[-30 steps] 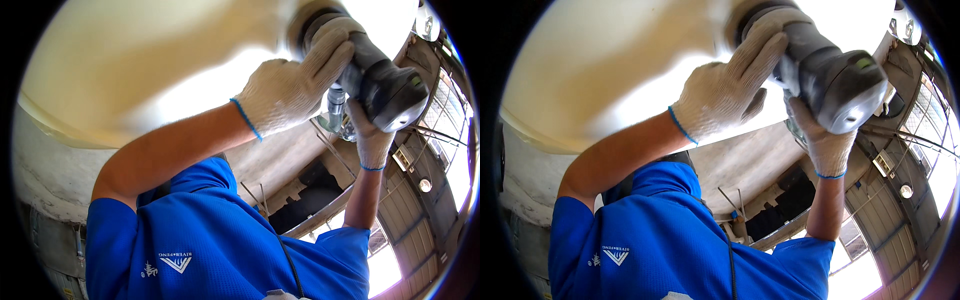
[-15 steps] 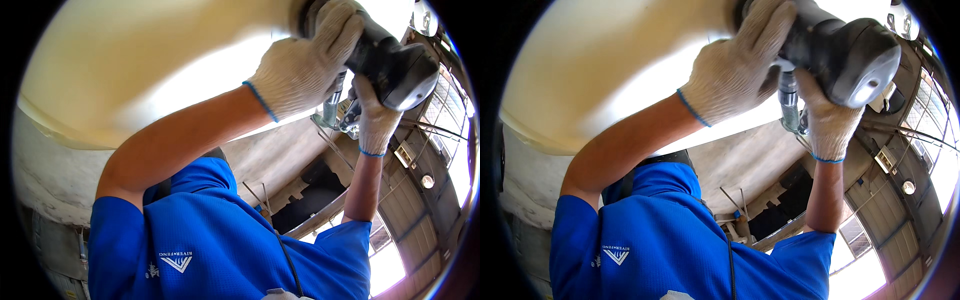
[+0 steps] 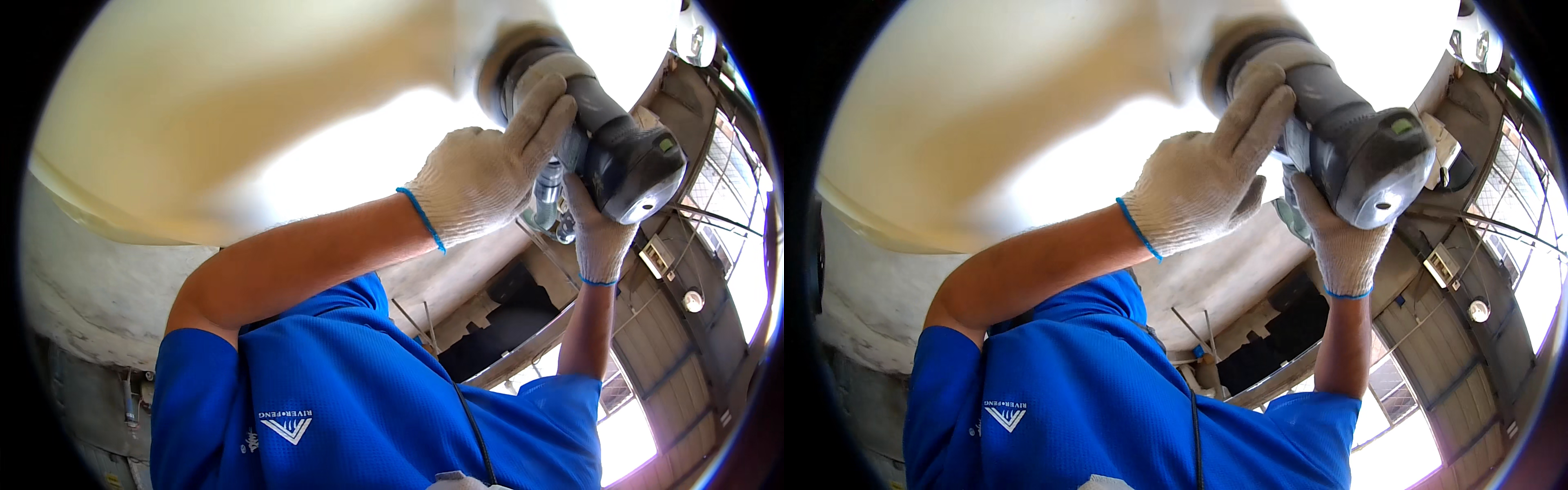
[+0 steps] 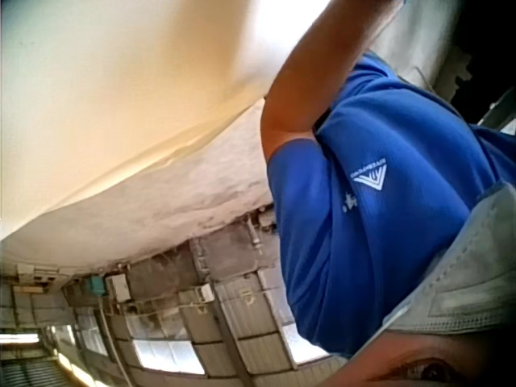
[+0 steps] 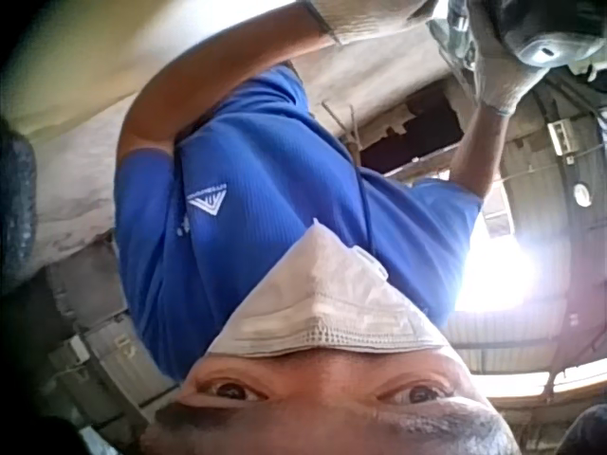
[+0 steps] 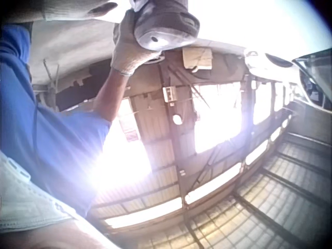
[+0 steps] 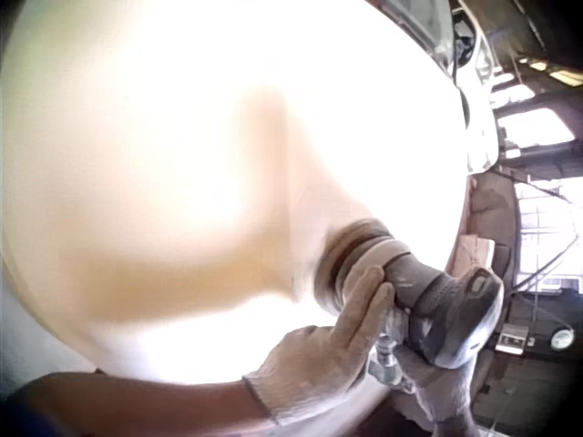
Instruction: The person uses a handheld orbital polisher to smooth the surface of a white car hood. They move the tool in circular motions across the hood, occasionally pausing to wipe the surface with a cloth.
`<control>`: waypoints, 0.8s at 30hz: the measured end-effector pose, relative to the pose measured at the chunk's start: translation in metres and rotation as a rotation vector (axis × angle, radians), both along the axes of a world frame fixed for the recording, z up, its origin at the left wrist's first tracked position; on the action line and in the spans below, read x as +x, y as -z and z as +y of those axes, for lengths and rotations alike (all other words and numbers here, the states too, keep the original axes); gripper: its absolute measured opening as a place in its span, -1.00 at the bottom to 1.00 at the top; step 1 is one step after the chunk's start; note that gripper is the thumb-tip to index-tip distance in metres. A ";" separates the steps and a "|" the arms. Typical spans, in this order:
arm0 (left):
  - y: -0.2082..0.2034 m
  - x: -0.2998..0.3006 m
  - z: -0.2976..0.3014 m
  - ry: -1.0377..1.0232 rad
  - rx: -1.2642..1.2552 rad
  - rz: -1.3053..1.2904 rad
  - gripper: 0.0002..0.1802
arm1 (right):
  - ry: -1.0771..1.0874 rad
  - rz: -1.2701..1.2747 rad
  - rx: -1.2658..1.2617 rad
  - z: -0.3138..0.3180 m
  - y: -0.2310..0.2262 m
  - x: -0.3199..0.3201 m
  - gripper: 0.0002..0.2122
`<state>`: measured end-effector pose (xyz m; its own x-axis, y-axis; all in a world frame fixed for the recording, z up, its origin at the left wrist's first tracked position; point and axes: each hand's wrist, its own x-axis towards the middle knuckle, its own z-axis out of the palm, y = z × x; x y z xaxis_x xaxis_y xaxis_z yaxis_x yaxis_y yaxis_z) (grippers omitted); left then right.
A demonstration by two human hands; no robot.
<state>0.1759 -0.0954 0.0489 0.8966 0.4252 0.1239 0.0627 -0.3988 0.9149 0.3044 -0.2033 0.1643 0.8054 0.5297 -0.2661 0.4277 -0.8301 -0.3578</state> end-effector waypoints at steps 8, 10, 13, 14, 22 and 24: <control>0.005 -0.015 0.004 -0.083 0.002 -0.053 0.05 | -0.256 -0.099 0.061 0.008 0.009 -0.005 -0.36; 0.003 0.001 0.005 -0.141 0.062 -0.068 0.03 | -0.171 -0.026 0.141 0.021 0.010 0.010 -0.38; -0.011 0.004 -0.008 0.143 0.125 0.046 -0.16 | -0.124 0.000 0.212 0.034 0.008 0.042 -0.43; -0.004 -0.007 -0.024 0.183 0.153 -0.004 -0.23 | -0.085 0.003 0.207 0.039 0.005 0.049 -0.45; 0.039 -0.070 0.057 0.234 0.672 0.167 -0.14 | 0.123 0.045 0.114 0.016 0.000 0.073 -0.72; 0.046 -0.058 0.083 0.201 0.777 0.174 -0.09 | 0.114 0.108 0.256 -0.001 0.009 0.061 -0.73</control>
<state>0.1177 -0.0128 0.0028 0.9800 0.1050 0.1689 0.0385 -0.9335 0.3565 0.3658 -0.2043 0.1556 0.8377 0.4984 -0.2233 0.2848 -0.7475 -0.6001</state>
